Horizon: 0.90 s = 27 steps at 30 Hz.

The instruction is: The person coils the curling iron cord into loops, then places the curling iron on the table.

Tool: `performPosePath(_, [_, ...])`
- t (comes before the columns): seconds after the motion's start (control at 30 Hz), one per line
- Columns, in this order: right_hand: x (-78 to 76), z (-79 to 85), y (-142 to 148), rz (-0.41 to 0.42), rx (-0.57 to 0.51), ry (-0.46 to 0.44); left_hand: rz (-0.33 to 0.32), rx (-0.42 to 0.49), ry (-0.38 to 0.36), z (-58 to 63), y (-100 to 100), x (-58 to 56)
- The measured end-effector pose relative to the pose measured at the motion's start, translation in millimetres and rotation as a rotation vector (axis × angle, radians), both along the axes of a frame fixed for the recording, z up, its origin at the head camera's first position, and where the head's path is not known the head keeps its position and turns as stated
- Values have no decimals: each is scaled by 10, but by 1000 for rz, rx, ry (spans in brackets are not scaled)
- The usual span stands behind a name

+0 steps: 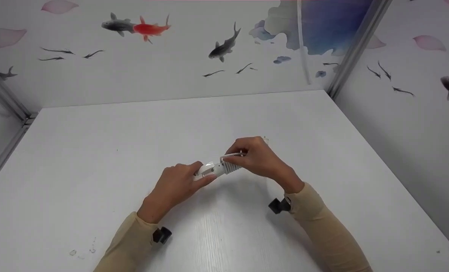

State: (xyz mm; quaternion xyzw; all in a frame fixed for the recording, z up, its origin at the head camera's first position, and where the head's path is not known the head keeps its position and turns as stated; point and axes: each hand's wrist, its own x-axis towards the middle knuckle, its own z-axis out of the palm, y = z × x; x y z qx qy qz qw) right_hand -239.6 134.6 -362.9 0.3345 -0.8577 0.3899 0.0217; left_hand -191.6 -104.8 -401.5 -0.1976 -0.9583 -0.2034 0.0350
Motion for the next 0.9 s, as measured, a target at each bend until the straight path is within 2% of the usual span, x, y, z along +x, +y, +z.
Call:
performPosePath(0.33, [43,19,-24,24,44,-40,74,9,59,-8,-31,-23])
performPosePath(0.53, [46,45,-29,3,23,-119,120,21,102,13,-25,-32])
performPosePath(0.67, [21,42,-12,19,45,-156,132,11,118,9,-16,-35])
performPosePath(0.77, [-21,23,24,51,69,-229,125,9,132,-14,-18,-42])
performPosePath(0.9, [-71,-2,54,75,74,-388,129,29,139,-37,-32,-47])
